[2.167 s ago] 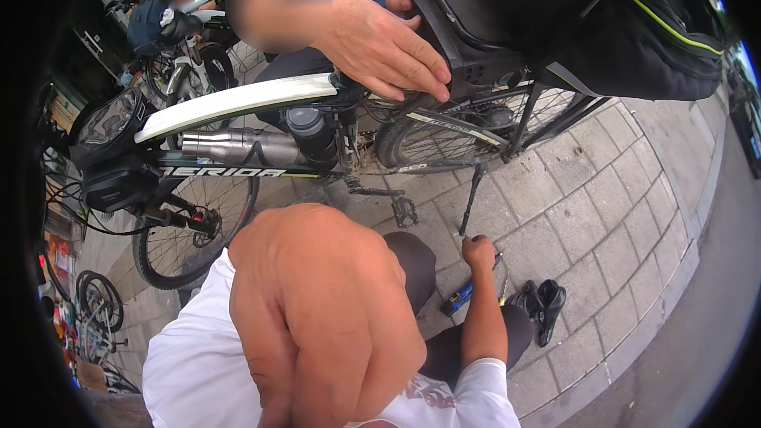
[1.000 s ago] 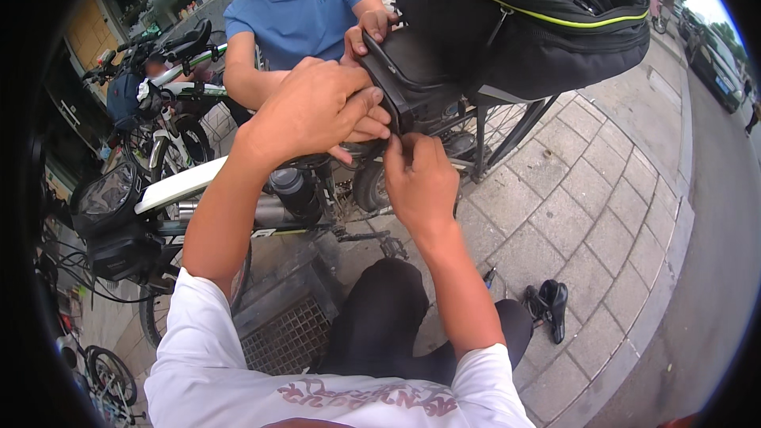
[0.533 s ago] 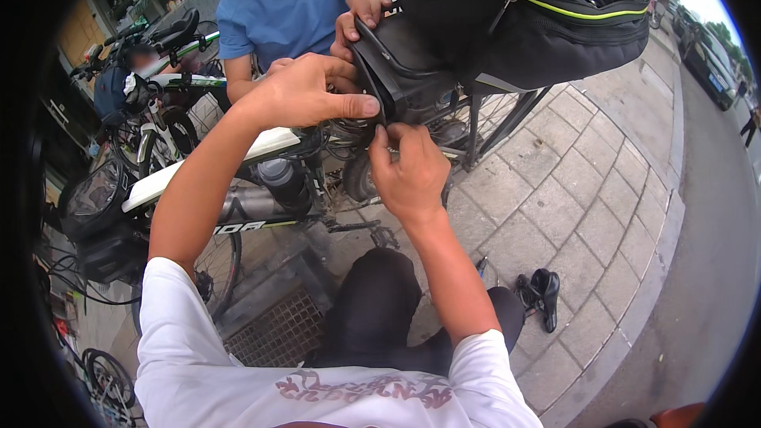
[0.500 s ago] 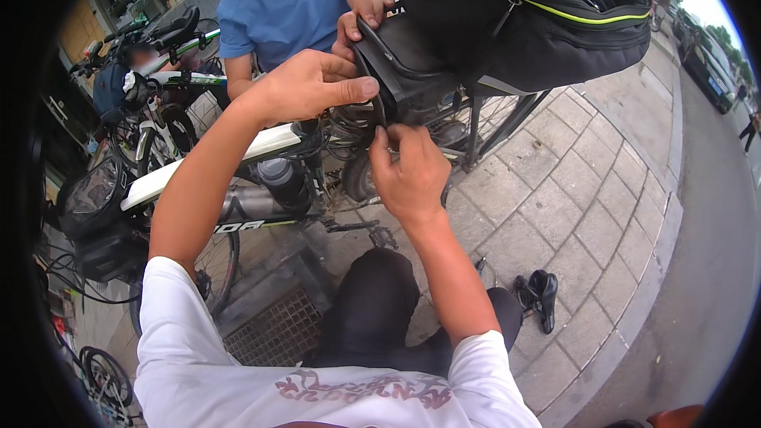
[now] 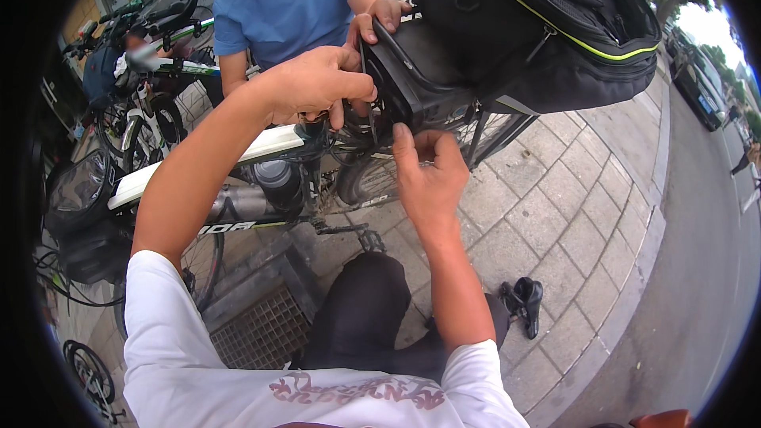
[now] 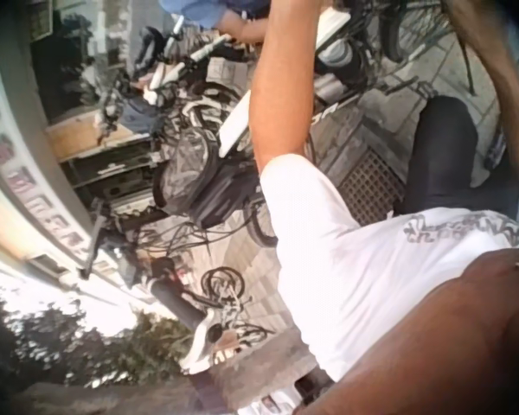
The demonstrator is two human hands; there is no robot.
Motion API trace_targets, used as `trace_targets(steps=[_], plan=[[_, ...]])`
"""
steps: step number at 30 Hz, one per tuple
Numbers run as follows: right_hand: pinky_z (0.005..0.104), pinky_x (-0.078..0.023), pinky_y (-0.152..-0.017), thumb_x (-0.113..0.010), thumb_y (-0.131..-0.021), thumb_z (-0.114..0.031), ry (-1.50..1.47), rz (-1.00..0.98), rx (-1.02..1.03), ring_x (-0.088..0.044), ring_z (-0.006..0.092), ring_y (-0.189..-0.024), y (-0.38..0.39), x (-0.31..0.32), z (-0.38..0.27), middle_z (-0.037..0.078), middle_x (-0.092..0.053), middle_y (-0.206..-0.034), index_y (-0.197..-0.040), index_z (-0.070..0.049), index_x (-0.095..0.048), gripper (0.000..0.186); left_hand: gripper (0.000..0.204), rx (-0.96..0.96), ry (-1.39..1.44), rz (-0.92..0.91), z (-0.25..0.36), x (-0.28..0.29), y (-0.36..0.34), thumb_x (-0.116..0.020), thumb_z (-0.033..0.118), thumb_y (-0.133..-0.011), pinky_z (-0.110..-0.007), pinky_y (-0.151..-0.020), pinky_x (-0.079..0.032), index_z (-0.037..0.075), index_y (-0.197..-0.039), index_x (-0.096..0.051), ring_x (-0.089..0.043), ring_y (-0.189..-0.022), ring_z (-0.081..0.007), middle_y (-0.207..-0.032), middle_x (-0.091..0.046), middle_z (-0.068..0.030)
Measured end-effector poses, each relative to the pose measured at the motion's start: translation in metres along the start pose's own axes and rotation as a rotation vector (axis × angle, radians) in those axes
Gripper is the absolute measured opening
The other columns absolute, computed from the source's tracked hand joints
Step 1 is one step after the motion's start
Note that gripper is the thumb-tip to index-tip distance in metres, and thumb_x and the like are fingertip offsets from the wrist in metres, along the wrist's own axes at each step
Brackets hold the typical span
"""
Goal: The person attaches a black bag to the rear rack of a bicycle using a power drill to tighten screws. They also adjust the bicycle seat and handle the bag and tools throughout the process.
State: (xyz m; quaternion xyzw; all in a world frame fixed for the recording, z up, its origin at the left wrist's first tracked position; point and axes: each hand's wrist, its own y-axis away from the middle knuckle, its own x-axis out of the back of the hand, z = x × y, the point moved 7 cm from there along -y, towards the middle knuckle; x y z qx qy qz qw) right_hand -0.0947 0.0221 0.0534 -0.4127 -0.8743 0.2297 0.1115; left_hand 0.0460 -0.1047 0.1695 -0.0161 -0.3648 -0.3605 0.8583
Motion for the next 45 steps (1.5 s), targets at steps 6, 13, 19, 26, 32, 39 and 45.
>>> trace_targets(steps=[6, 13, 19, 26, 32, 39, 45], plan=[[0.0322, -0.048, -0.065, -0.086, -0.089, -0.028, 0.119, 0.199, 0.015, -0.055, 0.0159, -0.068, -0.006, -0.005, -0.028, 0.006, -0.059, -0.078, -0.102, 0.0, -0.053, 0.045, 0.034, -0.029, 0.114, -0.073, -0.011, 0.001, -0.007, -0.07, 0.031, -0.089, -0.025, -0.044, -0.038, 0.0, -0.103, -0.064, -0.068, -0.063, -0.0136, -0.099, -0.077, -0.0107], [0.0349, -0.049, -0.071, -0.085, -0.088, -0.029, 0.23, 0.244, 0.049, -0.055, 0.0207, -0.076, -0.016, -0.013, -0.04, 0.008, -0.057, -0.086, -0.106, 0.0, -0.052, 0.048, 0.037, -0.042, 0.134, -0.127, -0.013, 0.003, -0.008, -0.074, 0.03, -0.089, -0.024, -0.044, -0.039, -0.002, -0.104, -0.064, -0.069, -0.065, -0.0156, -0.102, -0.077, -0.0137], [0.0367, -0.049, -0.078, -0.088, -0.084, -0.031, 0.423, 0.229, 0.216, -0.053, 0.0244, -0.083, -0.023, -0.008, -0.05, 0.01, -0.052, -0.095, -0.11, 0.001, -0.049, 0.057, 0.04, -0.043, -0.066, -0.063, -0.007, 0.001, -0.008, -0.075, 0.035, -0.085, -0.025, -0.042, -0.039, -0.004, -0.095, -0.075, -0.06, -0.053, -0.0127, -0.081, -0.074, -0.0131], [0.0423, -0.047, -0.091, -0.092, -0.079, -0.022, 0.692, 0.173, 0.667, -0.054, 0.0339, -0.11, -0.021, -0.009, -0.079, 0.018, -0.05, -0.119, -0.125, -0.002, -0.054, 0.063, 0.046, -0.04, -0.175, 0.014, 0.003, 0.006, 0.007, -0.076, 0.043, -0.076, -0.03, -0.046, -0.043, 0.0, -0.093, -0.078, -0.053, -0.048, -0.0138, -0.072, -0.073, -0.0102], [0.0468, -0.032, -0.109, -0.084, -0.087, -0.034, 1.04, 0.022, 0.865, -0.048, 0.0335, -0.13, -0.023, -0.032, -0.103, 0.009, -0.058, -0.135, -0.137, -0.014, -0.061, 0.059, 0.049, -0.122, -0.12, 0.074, -0.011, 0.016, 0.009, -0.08, 0.039, -0.075, -0.027, -0.049, -0.049, -0.005, -0.097, -0.075, -0.061, -0.054, -0.0154, -0.081, -0.076, -0.0124], [0.0438, -0.04, -0.1, -0.075, -0.093, -0.027, 0.967, -0.073, 0.915, -0.06, 0.0298, -0.114, -0.034, -0.025, -0.104, 0.007, -0.071, -0.113, -0.128, -0.009, -0.07, 0.039, 0.048, -0.148, -0.179, 0.33, 0.001, 0.024, 0.015, -0.083, 0.031, -0.078, -0.029, -0.059, -0.058, -0.005, -0.107, -0.07, -0.072, -0.067, -0.0201, -0.092, -0.076, -0.0143], [0.0474, -0.043, -0.102, -0.075, -0.09, -0.026, 1.161, -0.112, 0.88, -0.059, 0.0342, -0.115, -0.038, -0.036, -0.112, 0.011, -0.07, -0.114, -0.131, -0.008, -0.068, 0.046, 0.033, -0.093, -0.692, 0.53, 0.033, 0.024, -0.005, -0.078, 0.022, -0.079, -0.038, -0.079, -0.059, 0.004, -0.107, -0.077, -0.074, -0.091, -0.0293, -0.101, -0.077, -0.0184]])
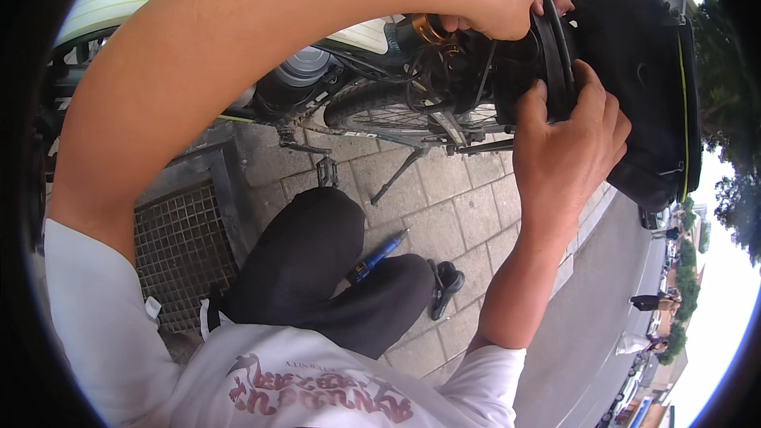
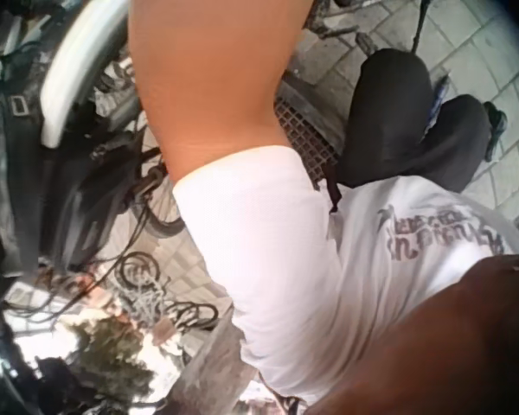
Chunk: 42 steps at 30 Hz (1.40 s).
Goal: The person attaches a black bag to the rear rack of a bicycle using a power drill to tighten screws. They also adjust the bicycle seat and handle the bag and tools throughout the process.
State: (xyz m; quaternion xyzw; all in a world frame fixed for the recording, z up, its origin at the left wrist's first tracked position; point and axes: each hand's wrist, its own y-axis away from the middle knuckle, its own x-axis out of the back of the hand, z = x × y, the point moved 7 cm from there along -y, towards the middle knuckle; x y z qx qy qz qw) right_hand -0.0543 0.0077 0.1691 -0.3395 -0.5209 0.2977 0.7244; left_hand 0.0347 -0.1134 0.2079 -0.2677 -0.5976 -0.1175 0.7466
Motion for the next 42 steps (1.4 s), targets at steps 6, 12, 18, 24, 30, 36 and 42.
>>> trace_targets(steps=[6, 12, 18, 24, 30, 36, 42], plan=[[0.0481, -0.045, -0.098, -0.077, -0.09, -0.032, 0.136, 0.05, 0.08, -0.06, 0.0359, -0.108, -0.005, -0.002, -0.008, 0.014, -0.07, -0.108, -0.124, -0.003, -0.07, 0.044, 0.026, -0.401, -0.076, 0.151, -0.005, -0.001, -0.003, -0.076, 0.017, -0.081, -0.044, -0.088, -0.06, 0.005, -0.103, -0.08, -0.075, -0.101, -0.0361, -0.103, -0.077, -0.0208], [0.0457, -0.049, -0.087, -0.074, -0.094, -0.029, 0.182, 0.116, 0.234, -0.063, 0.0352, -0.095, -0.001, -0.006, -0.011, 0.016, -0.069, -0.096, -0.117, 0.002, -0.071, 0.039, 0.022, -0.657, -0.055, 0.332, 0.003, -0.009, 0.0, -0.068, 0.018, -0.088, -0.045, -0.088, -0.06, 0.002, -0.098, -0.081, -0.076, -0.1, -0.0358, -0.102, -0.077, -0.0216], [0.0437, -0.052, -0.074, -0.071, -0.096, -0.026, 0.245, 0.091, 0.344, -0.065, 0.0336, -0.081, -0.007, 0.001, -0.019, 0.015, -0.07, -0.084, -0.107, 0.003, -0.072, 0.032, 0.022, -0.808, -0.168, 0.461, -0.001, 0.003, 0.025, -0.065, 0.02, -0.09, -0.044, -0.083, -0.061, 0.005, -0.094, -0.08, -0.077, -0.096, -0.0338, -0.1, -0.078, -0.0182], [0.0436, -0.052, -0.073, -0.07, -0.097, -0.026, 0.247, -0.004, 0.409, -0.065, 0.0335, -0.077, -0.012, 0.001, -0.018, 0.015, -0.07, -0.083, -0.097, 0.002, -0.07, 0.028, 0.022, -0.822, -0.212, 0.524, -0.002, -0.001, 0.028, -0.069, 0.026, -0.089, -0.045, -0.086, -0.06, 0.009, -0.098, -0.08, -0.076, -0.101, -0.0326, -0.101, -0.078, -0.0138], [0.0437, -0.054, -0.074, -0.07, -0.095, -0.027, 0.252, -0.043, 0.436, -0.067, 0.0334, -0.079, -0.019, 0.007, -0.025, 0.016, -0.071, -0.084, -0.103, 0.003, -0.07, 0.031, 0.033, -0.489, 0.209, 0.283, -0.025, -0.012, -0.003, -0.07, 0.023, -0.084, -0.043, -0.091, -0.058, 0.009, -0.113, -0.077, -0.074, -0.105, -0.0318, -0.109, -0.078, -0.0152], [0.0459, -0.056, -0.078, -0.07, -0.095, -0.029, 0.261, -0.099, 0.351, -0.07, 0.0347, -0.081, -0.009, -0.003, -0.009, 0.018, -0.072, -0.088, -0.113, 0.005, -0.07, 0.038, 0.035, -0.554, 0.036, -0.01, 0.007, -0.059, -0.029, -0.061, 0.023, -0.083, -0.041, -0.095, -0.054, 0.01, -0.109, -0.08, -0.07, -0.109, -0.0327, -0.112, -0.076, -0.0163], [0.0467, -0.056, -0.078, -0.07, -0.094, -0.03, 0.149, -0.038, 0.332, -0.071, 0.0361, -0.084, -0.016, 0.006, -0.013, 0.019, -0.072, -0.09, -0.116, 0.005, -0.071, 0.041, 0.034, -0.535, -0.049, -0.104, -0.011, -0.034, 0.015, -0.063, 0.023, -0.084, -0.046, -0.091, -0.054, 0.006, -0.108, -0.08, -0.071, -0.109, -0.0312, -0.114, -0.077, -0.0146]])
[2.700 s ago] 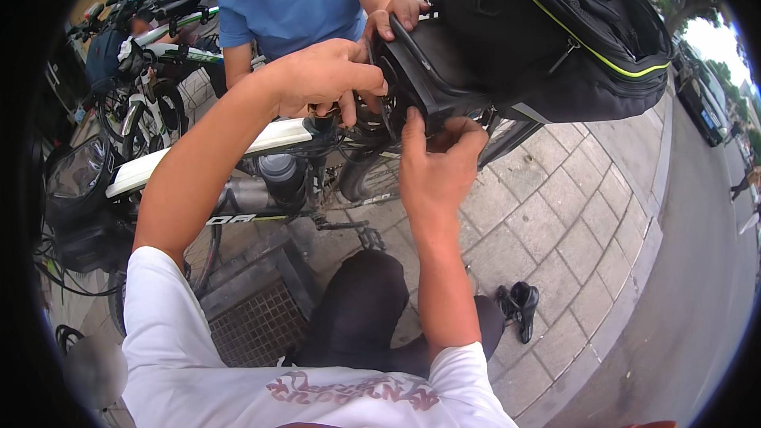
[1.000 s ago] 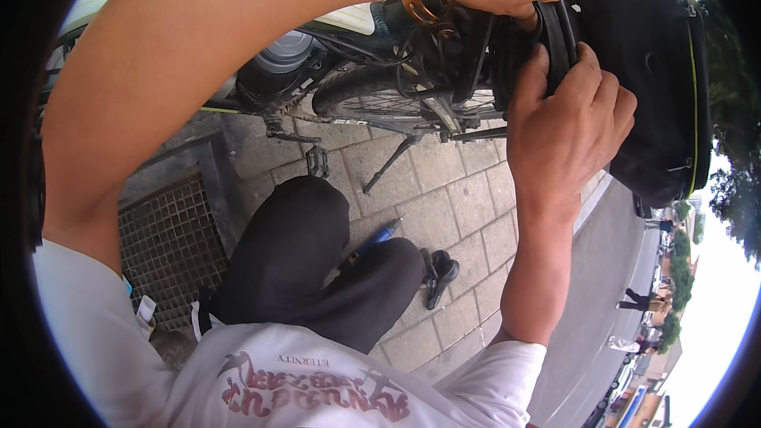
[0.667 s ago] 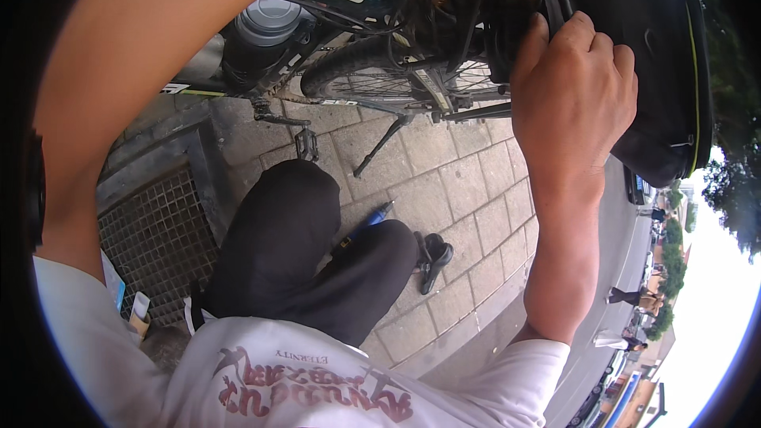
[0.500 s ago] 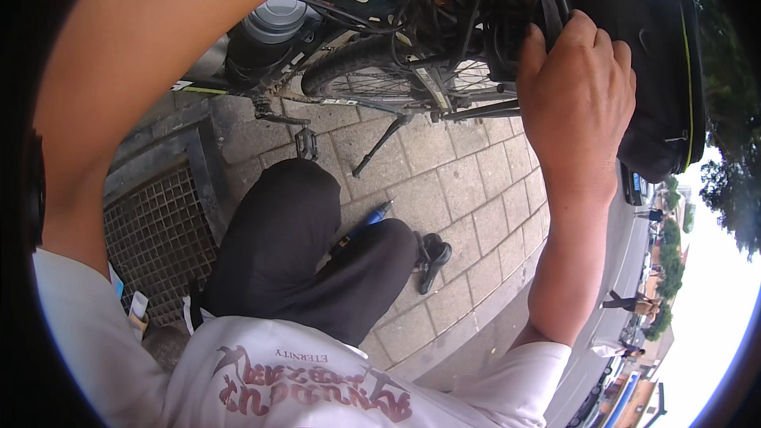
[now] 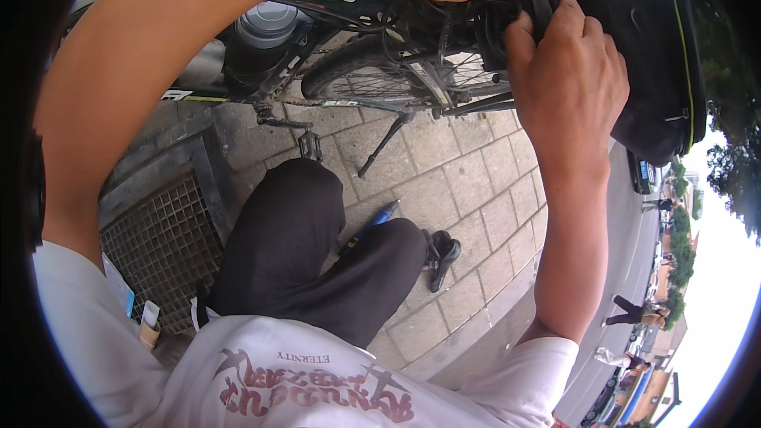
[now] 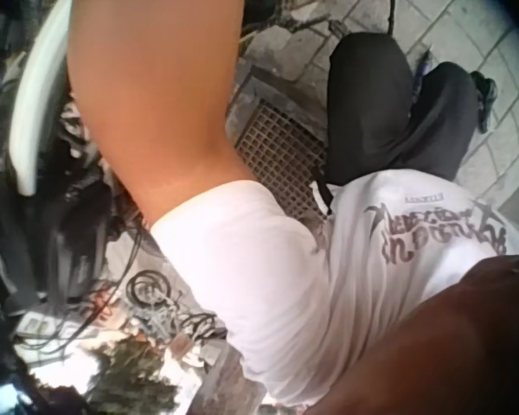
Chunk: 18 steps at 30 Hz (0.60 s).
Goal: The person attaches a black bag to the rear rack of a bicycle using a power drill to tighten screws. They also adjust the bicycle seat and handle the bag and tools throughout the process.
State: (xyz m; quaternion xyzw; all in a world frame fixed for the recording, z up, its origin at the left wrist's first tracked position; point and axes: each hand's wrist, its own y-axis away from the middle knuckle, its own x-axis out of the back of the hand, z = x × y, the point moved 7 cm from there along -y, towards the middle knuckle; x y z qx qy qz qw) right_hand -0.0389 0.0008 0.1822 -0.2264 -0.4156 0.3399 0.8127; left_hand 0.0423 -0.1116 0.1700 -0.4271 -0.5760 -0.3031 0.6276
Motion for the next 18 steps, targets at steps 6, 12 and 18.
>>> trace_targets(steps=[6, 12, 18], plan=[[0.0466, -0.057, -0.079, -0.07, -0.094, -0.03, -0.001, 0.016, 0.009, -0.072, 0.0366, -0.082, 0.011, -0.007, 0.008, 0.019, -0.072, -0.089, -0.115, 0.005, -0.071, 0.041, 0.044, -0.119, -0.057, -0.114, 0.004, -0.033, -0.022, -0.058, 0.024, -0.094, -0.048, -0.102, -0.05, 0.004, -0.132, -0.069, -0.062, -0.128, -0.0361, -0.136, -0.067, -0.0192], [0.0465, -0.057, -0.078, -0.071, -0.093, -0.029, -0.045, 0.016, -0.001, -0.073, 0.0367, -0.081, 0.005, -0.007, 0.005, 0.019, -0.072, -0.088, -0.115, 0.005, -0.071, 0.041, 0.03, -0.482, -0.523, -0.131, 0.007, -0.045, -0.026, -0.063, 0.022, -0.089, -0.051, -0.095, -0.051, 0.006, -0.109, -0.079, -0.067, -0.12, -0.0337, -0.131, -0.069, -0.0188], [0.0446, -0.058, -0.073, -0.072, -0.093, -0.03, 0.009, -0.025, -0.033, -0.073, 0.0354, -0.078, 0.002, -0.005, 0.001, 0.017, -0.071, -0.085, -0.101, 0.002, -0.07, 0.032, 0.021, -0.557, -0.62, -0.069, 0.012, -0.057, -0.039, -0.069, 0.017, -0.083, -0.05, -0.083, -0.054, 0.005, -0.094, -0.082, -0.073, -0.098, -0.0345, -0.099, -0.079, -0.0135]])
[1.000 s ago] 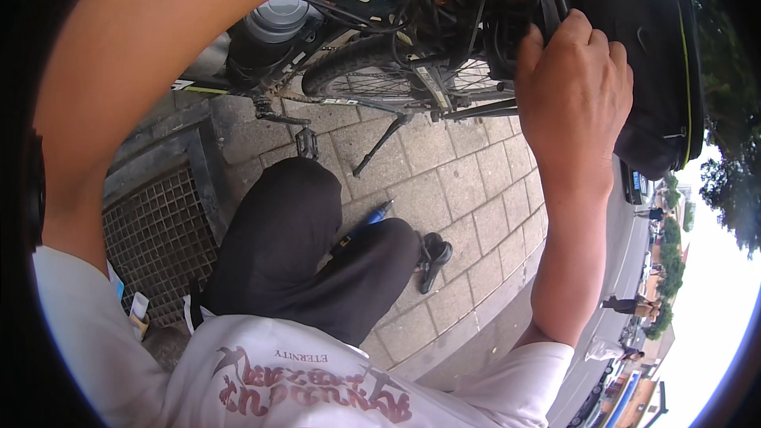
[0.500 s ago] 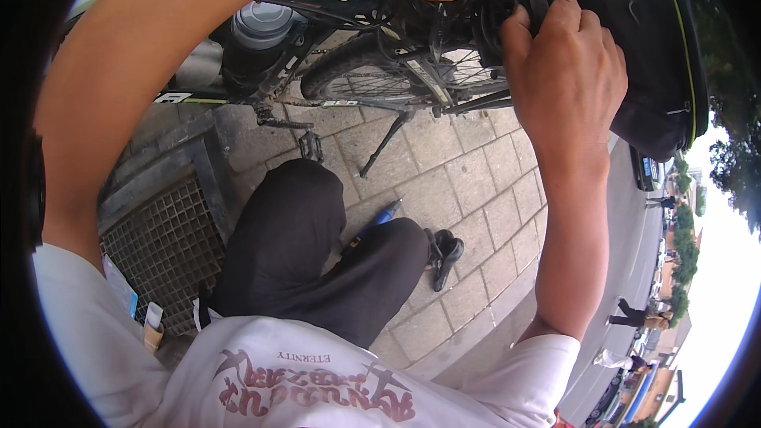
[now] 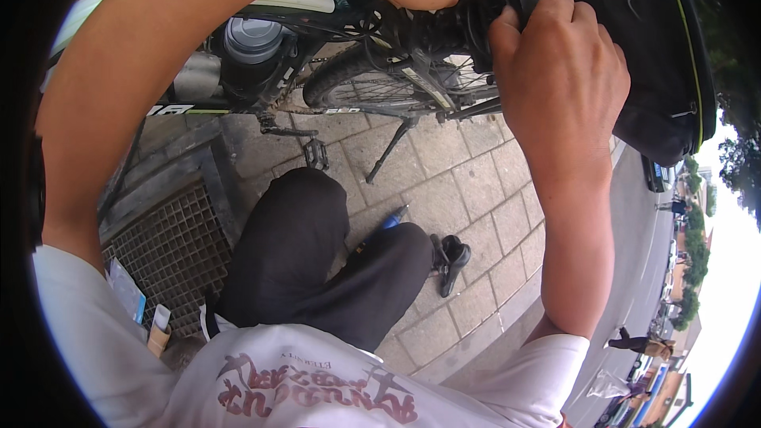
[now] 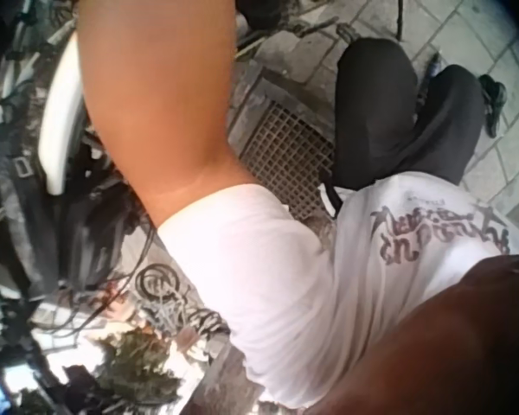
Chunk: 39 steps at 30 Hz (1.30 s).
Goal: The person attaches a black bag to the rear rack of a bicycle using a power drill to tighten screws. They also adjust the bicycle seat and handle the bag and tools throughout the process.
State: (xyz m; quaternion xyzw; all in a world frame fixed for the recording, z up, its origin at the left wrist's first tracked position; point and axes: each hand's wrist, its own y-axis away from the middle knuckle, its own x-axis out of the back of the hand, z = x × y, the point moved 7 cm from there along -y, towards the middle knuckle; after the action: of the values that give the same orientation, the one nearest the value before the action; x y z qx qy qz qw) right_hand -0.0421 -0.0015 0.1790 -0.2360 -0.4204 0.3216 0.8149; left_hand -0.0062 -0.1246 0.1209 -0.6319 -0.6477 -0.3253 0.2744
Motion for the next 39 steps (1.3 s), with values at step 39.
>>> trace_targets(steps=[39], plan=[[0.0498, -0.058, -0.071, -0.068, -0.093, -0.03, 0.031, -0.072, -0.104, -0.074, 0.0358, -0.089, -0.024, -0.004, -0.014, 0.017, -0.072, -0.098, -0.11, -0.005, -0.063, 0.03, 0.032, 0.065, 0.142, -0.222, -0.015, 0.004, 0.016, -0.069, 0.013, -0.08, -0.05, -0.082, -0.055, -0.004, -0.105, -0.079, -0.073, -0.104, -0.0365, -0.11, -0.077, -0.0205]])
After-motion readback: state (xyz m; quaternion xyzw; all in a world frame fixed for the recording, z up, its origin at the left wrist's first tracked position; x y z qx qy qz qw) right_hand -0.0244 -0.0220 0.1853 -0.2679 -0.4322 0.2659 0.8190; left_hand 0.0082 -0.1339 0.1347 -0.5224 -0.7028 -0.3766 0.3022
